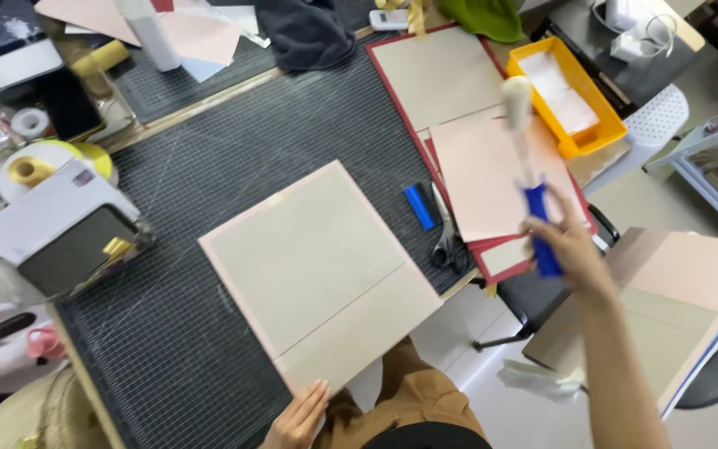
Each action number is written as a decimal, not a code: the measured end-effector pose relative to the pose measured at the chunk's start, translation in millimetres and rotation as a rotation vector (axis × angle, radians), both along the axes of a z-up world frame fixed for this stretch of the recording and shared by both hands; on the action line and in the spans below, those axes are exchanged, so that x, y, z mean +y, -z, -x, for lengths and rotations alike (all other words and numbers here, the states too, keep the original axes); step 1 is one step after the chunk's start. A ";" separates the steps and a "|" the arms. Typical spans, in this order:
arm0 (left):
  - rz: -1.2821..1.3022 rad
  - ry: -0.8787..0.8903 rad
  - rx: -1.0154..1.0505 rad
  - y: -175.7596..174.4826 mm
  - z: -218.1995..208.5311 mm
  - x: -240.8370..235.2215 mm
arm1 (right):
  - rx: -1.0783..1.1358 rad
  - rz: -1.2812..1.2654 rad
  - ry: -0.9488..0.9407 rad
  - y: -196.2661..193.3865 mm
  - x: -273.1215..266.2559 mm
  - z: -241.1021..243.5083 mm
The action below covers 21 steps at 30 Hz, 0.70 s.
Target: Applying adhesive to a board with a roller and smoothing a sheet of paper onto it using a scraper tool
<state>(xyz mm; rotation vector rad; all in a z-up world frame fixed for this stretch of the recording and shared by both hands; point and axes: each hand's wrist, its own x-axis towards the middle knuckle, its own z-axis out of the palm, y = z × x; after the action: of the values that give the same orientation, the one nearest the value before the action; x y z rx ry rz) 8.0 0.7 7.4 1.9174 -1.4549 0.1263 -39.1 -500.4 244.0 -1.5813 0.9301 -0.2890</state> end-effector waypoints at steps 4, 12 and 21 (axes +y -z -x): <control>-0.100 -0.104 0.205 39.8 7.1 -11.5 | 0.336 0.657 0.020 38.7 -189.2 -1.9; -0.030 -0.536 -0.047 -33.0 5.5 -115.7 | 0.588 0.708 -0.041 115.3 -369.1 -5.8; -0.026 -0.444 0.867 -65.7 -58.2 -390.9 | 0.673 0.638 0.108 213.2 -292.7 -5.9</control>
<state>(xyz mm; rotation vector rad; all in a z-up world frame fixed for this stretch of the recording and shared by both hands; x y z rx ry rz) 66.2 -390.2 73.1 1.9129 -0.4569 -0.4699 -33.3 -793.2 30.8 -2.2852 1.5458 -0.1260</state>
